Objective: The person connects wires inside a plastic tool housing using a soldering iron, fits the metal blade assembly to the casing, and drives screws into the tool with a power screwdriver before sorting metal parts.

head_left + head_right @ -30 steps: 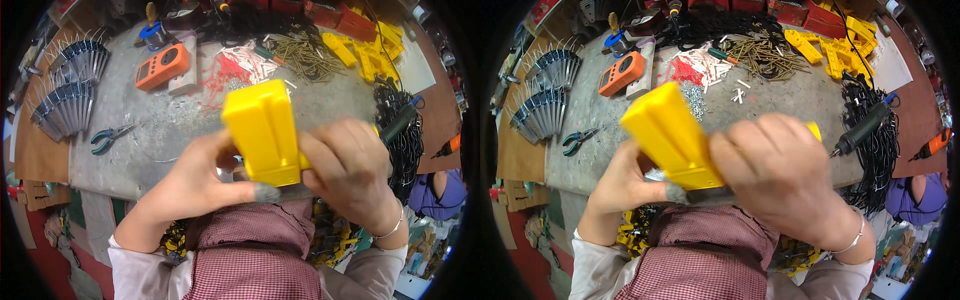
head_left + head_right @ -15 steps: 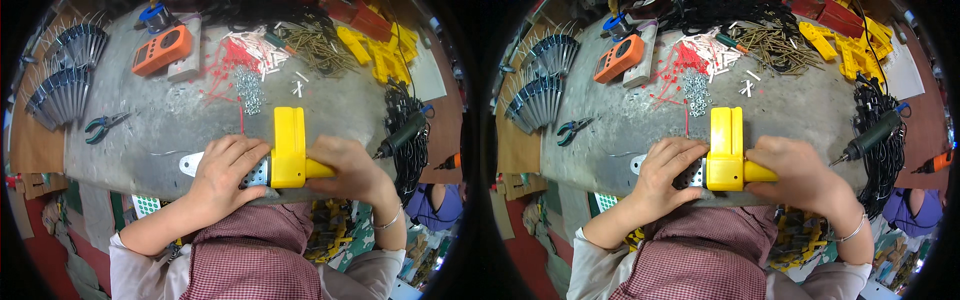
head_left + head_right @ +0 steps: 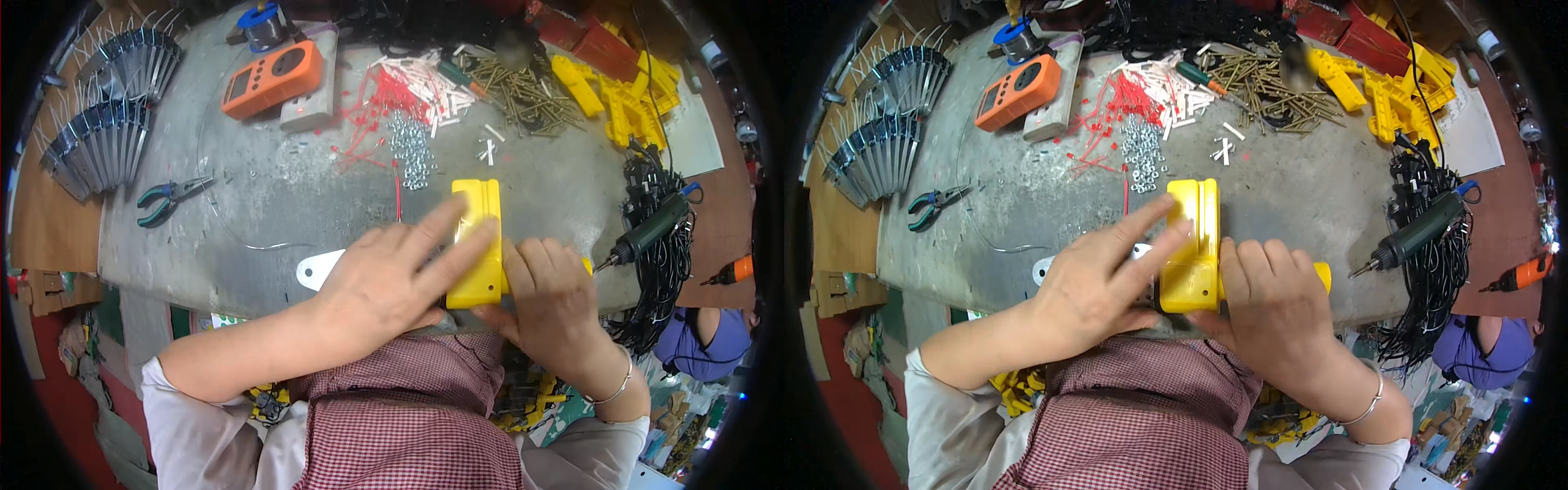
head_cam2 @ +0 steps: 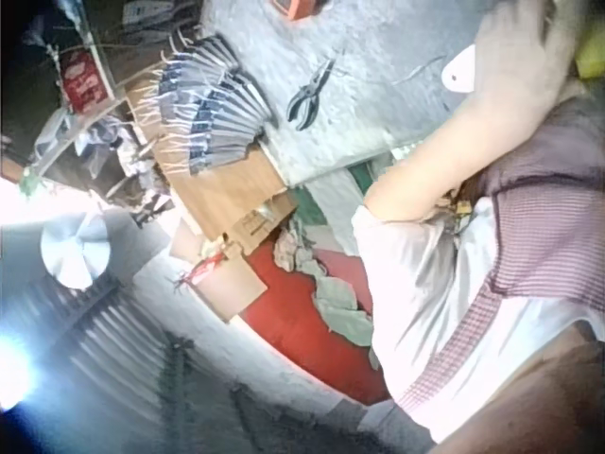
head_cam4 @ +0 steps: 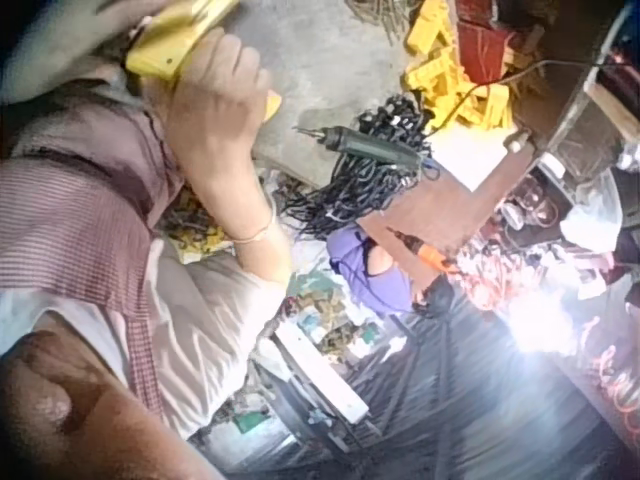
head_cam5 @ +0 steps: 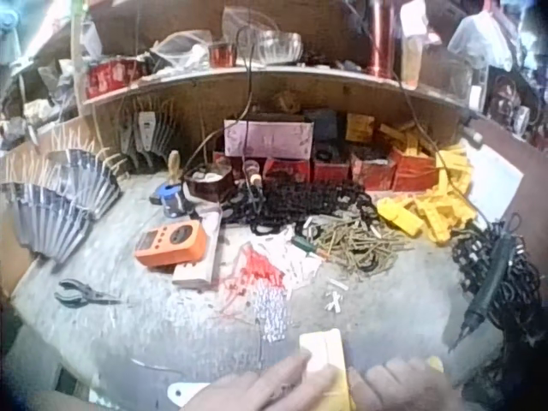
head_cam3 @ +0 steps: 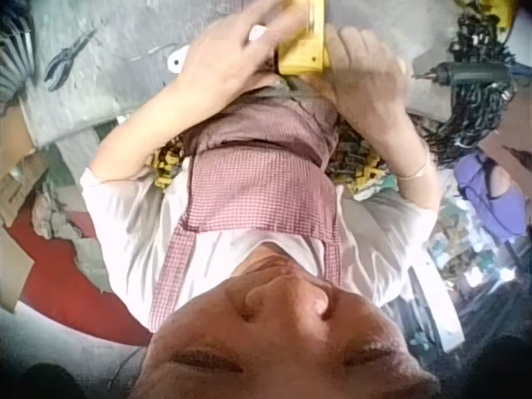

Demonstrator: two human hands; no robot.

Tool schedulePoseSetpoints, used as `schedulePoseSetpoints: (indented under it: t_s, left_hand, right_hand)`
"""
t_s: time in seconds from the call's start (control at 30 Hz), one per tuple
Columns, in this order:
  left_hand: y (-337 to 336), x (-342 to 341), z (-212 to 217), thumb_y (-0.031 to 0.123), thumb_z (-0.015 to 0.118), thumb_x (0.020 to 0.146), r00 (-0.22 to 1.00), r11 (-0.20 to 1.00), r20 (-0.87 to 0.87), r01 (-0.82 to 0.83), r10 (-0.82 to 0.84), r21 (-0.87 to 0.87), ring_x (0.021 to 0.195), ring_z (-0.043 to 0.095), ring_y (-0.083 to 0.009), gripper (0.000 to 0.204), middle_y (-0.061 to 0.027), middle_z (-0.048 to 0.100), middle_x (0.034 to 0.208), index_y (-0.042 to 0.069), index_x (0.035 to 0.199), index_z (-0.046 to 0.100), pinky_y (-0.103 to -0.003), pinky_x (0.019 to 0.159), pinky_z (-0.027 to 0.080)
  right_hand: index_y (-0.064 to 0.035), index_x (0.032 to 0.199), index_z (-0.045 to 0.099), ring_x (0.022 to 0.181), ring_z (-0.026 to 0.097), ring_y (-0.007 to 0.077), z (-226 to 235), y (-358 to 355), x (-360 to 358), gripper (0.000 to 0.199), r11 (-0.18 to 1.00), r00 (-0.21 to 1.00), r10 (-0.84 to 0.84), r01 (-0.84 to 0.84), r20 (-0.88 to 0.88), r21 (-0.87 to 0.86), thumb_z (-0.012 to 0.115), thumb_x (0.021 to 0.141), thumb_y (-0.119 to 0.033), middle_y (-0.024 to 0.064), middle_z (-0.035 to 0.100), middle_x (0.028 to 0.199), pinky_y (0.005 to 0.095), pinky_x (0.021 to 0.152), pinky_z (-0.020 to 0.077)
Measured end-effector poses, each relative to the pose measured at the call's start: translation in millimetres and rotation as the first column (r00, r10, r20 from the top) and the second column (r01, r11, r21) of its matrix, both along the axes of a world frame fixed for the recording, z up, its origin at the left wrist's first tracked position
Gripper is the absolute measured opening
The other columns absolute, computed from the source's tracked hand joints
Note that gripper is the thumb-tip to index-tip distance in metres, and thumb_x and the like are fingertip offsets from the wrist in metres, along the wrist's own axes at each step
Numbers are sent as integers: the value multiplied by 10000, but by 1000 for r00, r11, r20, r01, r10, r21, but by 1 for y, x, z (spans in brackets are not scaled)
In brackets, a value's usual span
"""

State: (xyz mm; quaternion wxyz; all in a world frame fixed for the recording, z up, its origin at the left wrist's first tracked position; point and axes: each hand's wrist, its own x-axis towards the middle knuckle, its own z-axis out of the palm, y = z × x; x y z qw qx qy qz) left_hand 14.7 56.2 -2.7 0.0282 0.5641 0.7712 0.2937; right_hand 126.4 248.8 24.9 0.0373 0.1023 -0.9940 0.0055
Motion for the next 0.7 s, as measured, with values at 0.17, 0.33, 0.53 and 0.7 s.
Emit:
schedulePoseSetpoints:
  t_s: [0.17, 0.33, 0.53, 0.7]
  left_hand:
    - [30, 3, 4, 307, 748, 639, 885, 959, -369, 247, -282, -141, 825, 618, -225, 892, -160, 411, 1431, 290, 1447, 371, -336, 621, 534]
    - [24, -9, 8, 254, 803, 567, 923, 941, -221, 273, -314, -198, 812, 600, -246, 942, -136, 440, 1420, 171, 1417, 404, -364, 662, 521]
    - [38, -5, 3, 152, 847, 486, 952, 955, -84, 290, -295, -62, 923, 572, -302, 993, -98, 473, 1405, 105, 1388, 434, -404, 801, 475]
    - [33, 6, -8, -38, 774, 471, 971, 970, -20, 241, -240, 30, 1051, 574, -393, 1007, -167, 553, 1289, 36, 1400, 392, -440, 917, 463]
  right_hand:
    - [-6, 1067, 564, 792, 521, 254, -1, 1, 13, 532, 992, 996, -65, 59, -58, -110, 700, 740, -403, 85, 531, 882, 378, 692, 406]
    - [-25, 1113, 621, 872, 605, 302, 3, 70, 33, 411, 939, 896, -286, 191, -340, -286, 718, 807, -282, 122, 626, 937, 385, 763, 487]
    - [-104, 1459, 277, 949, 662, 326, -18, 160, 68, 923, 179, 145, -982, 917, -119, -358, 732, 757, -494, 196, 629, 1117, 437, 815, 517]
    - [-64, 1463, 239, 905, 664, 331, -35, 171, 43, 923, 85, -31, -982, 803, -184, -589, 732, 721, -306, 221, 647, 1004, 407, 781, 531]
